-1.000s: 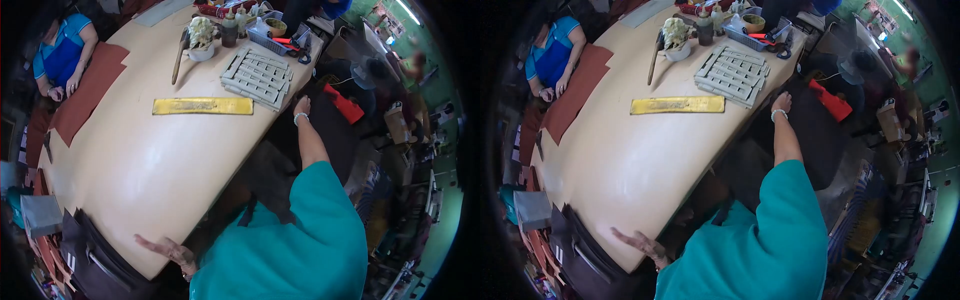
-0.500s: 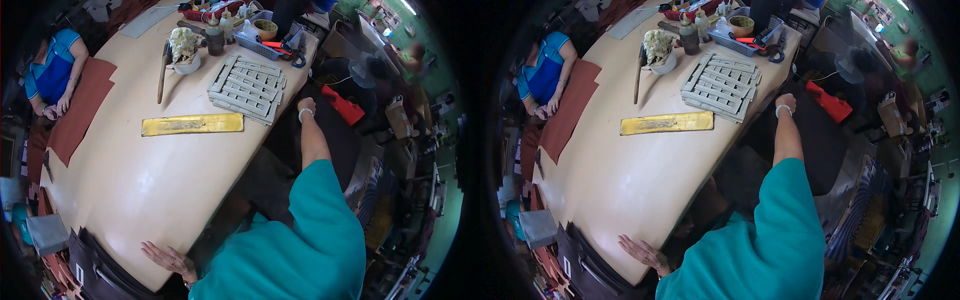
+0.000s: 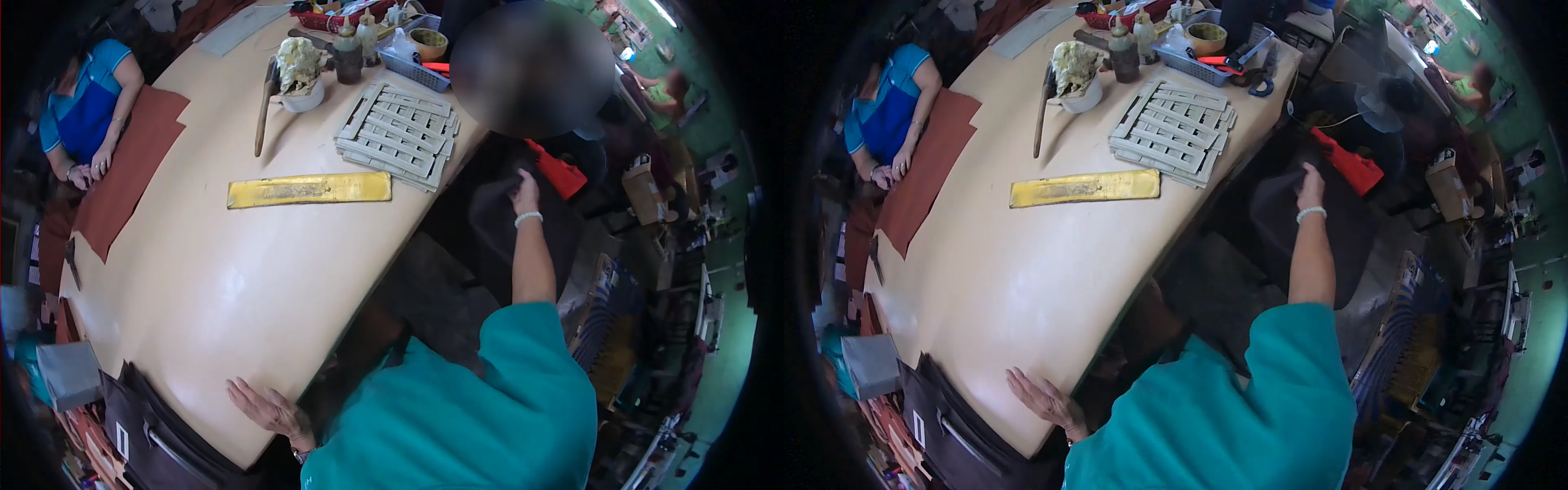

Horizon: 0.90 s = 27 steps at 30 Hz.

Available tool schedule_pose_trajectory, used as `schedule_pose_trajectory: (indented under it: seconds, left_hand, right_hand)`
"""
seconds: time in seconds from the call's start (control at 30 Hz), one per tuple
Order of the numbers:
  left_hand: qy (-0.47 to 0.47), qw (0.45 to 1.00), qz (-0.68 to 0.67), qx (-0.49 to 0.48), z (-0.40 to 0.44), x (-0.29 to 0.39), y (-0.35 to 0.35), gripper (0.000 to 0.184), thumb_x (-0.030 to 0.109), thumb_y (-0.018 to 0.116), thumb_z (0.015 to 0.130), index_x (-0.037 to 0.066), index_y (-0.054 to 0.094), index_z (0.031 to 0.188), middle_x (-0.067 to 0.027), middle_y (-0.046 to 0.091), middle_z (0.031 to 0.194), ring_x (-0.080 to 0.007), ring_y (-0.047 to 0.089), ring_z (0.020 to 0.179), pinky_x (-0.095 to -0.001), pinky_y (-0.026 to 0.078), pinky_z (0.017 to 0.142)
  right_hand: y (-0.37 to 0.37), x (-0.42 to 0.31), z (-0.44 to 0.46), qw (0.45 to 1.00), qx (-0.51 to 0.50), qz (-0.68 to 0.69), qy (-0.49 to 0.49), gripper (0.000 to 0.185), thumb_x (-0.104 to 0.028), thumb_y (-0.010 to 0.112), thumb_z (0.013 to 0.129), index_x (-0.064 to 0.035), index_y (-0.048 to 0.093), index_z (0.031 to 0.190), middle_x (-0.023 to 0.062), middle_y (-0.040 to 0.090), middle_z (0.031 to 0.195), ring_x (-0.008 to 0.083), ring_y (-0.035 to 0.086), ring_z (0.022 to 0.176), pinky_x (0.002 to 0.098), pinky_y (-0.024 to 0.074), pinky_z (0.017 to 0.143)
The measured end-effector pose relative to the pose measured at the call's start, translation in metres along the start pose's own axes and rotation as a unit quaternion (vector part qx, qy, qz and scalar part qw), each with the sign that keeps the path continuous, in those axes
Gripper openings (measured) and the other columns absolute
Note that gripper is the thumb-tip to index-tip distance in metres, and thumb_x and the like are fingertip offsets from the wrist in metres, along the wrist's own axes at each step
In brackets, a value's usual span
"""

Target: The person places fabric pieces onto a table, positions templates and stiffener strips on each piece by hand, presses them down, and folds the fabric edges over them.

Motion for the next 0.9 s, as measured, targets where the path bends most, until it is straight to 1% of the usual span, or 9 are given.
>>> schedule_pose_trajectory:
  seconds: [0.13, 0.23, 0.3, 0.43, 0.53, 0.57, 0.67, 0.73, 0.9]
  left_hand:
    - [-0.015, 0.997, -0.047, -0.054, 0.009, 0.008, -0.004, 0.052, 0.024, 0.041, 0.095, -0.003, 0.029, 0.137, -0.0192, 0.027, 0.144, -0.0324, 0.025, 0.134, -0.0426, 0.018, 0.109]
    - [-0.031, 0.98, -0.186, -0.063, 0.023, 0.019, -0.012, 0.063, 0.017, 0.055, 0.087, -0.003, 0.025, 0.139, -0.0193, 0.027, 0.144, -0.0308, 0.025, 0.134, -0.0421, 0.019, 0.109]
    - [-0.018, 0.953, -0.286, -0.098, 0.036, 0.037, -0.009, 0.078, 0.016, 0.066, 0.078, -0.001, 0.023, 0.14, -0.0191, 0.027, 0.144, -0.0302, 0.026, 0.134, -0.0424, 0.021, 0.108]
    - [-0.037, 0.829, -0.521, -0.201, 0.052, 0.078, 0.007, 0.1, 0.021, 0.077, 0.068, 0.006, 0.014, 0.144, -0.0168, 0.024, 0.146, -0.0291, 0.026, 0.134, -0.0426, 0.021, 0.108]
    - [-0.098, 0.762, -0.607, -0.2, 0.051, 0.088, 0.017, 0.107, 0.023, 0.08, 0.067, 0.006, 0.008, 0.145, -0.0162, 0.02, 0.147, -0.0269, 0.022, 0.135, -0.0412, 0.02, 0.109]
    - [-0.085, 0.832, -0.528, -0.15, 0.053, 0.083, 0.009, 0.085, 0.018, 0.073, 0.075, 0.001, 0.022, 0.141, -0.0161, 0.034, 0.14, -0.0254, 0.035, 0.128, -0.0377, 0.029, 0.106]
    - [-0.331, 0.646, -0.681, -0.096, 0.036, 0.04, 0.029, 0.055, 0.01, 0.064, 0.082, 0.001, 0.04, 0.13, -0.0145, 0.053, 0.121, -0.0247, 0.055, 0.107, -0.0357, 0.047, 0.089]
    - [-0.311, 0.643, -0.7, -0.018, 0.03, 0.015, 0.019, 0.029, 0.002, 0.054, 0.087, -0.004, 0.052, 0.115, -0.01, 0.059, 0.111, -0.019, 0.058, 0.099, -0.0302, 0.046, 0.088]
    - [-0.383, 0.651, -0.654, 0.051, -0.008, -0.037, -0.032, 0.045, -0.006, 0.055, 0.08, -0.003, 0.045, 0.123, -0.014, 0.053, 0.121, -0.0232, 0.054, 0.108, -0.0342, 0.042, 0.095]
  right_hand:
    - [0.009, -0.094, -0.105, 0.939, -0.206, 0.259, -0.093, 0.032, -0.02, 0.057, 0.081, 0.0004, 0.06, 0.106, 0.0133, 0.062, 0.107, 0.0264, 0.059, 0.101, 0.0399, 0.0434, 0.092]
    - [0.061, -0.144, -0.203, 0.904, -0.329, 0.253, -0.106, 0.041, -0.02, 0.054, 0.082, 0.0058, 0.054, 0.115, 0.0158, 0.058, 0.117, 0.0285, 0.055, 0.108, 0.0408, 0.0404, 0.096]
    - [0.123, -0.145, -0.289, 0.833, -0.498, 0.223, -0.087, 0.038, -0.019, 0.053, 0.081, 0.0072, 0.057, 0.109, 0.016, 0.061, 0.11, 0.0274, 0.059, 0.101, 0.0394, 0.0433, 0.093]
    - [0.233, -0.055, -0.395, 0.803, -0.577, 0.056, -0.138, 0.019, -0.011, 0.055, 0.081, 0.0024, 0.066, 0.088, 0.009, 0.065, 0.088, 0.0177, 0.061, 0.088, 0.0295, 0.0464, 0.085]
    - [0.286, 0.041, -0.501, 0.633, -0.757, -0.113, -0.121, 0.027, -0.023, 0.049, 0.089, -0.004, 0.068, 0.089, 0.0091, 0.065, 0.093, 0.0158, 0.059, 0.093, 0.0286, 0.0434, 0.088]
    - [0.29, 0.053, -0.531, 0.556, -0.789, -0.227, -0.131, 0.034, -0.028, 0.046, 0.091, -0.0022, 0.066, 0.098, 0.0125, 0.062, 0.103, 0.0198, 0.057, 0.099, 0.03, 0.0417, 0.091]
    - [0.287, 0.083, -0.59, 0.447, -0.87, -0.138, -0.156, 0.047, -0.038, 0.036, 0.095, -0.0024, 0.061, 0.112, 0.0221, 0.05, 0.127, 0.0308, 0.043, 0.122, 0.0353, 0.0311, 0.102]
    - [0.275, 0.083, -0.588, 0.429, -0.796, -0.253, -0.343, 0.045, -0.038, 0.04, 0.093, -0.0058, 0.055, 0.121, 0.0228, 0.039, 0.137, 0.0371, 0.031, 0.13, 0.0472, 0.0207, 0.106]
    - [0.229, 0.088, -0.541, 0.409, -0.556, -0.436, -0.578, 0.055, -0.041, 0.049, 0.089, -0.0091, 0.043, 0.133, 0.0208, 0.035, 0.139, 0.0422, 0.028, 0.129, 0.0622, 0.019, 0.101]
Point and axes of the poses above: each hand's wrist, its own z-axis towards the middle knuckle, its own y-axis out of the palm, x = y × z, the point moved 6 cm from there along z, towards the middle knuckle
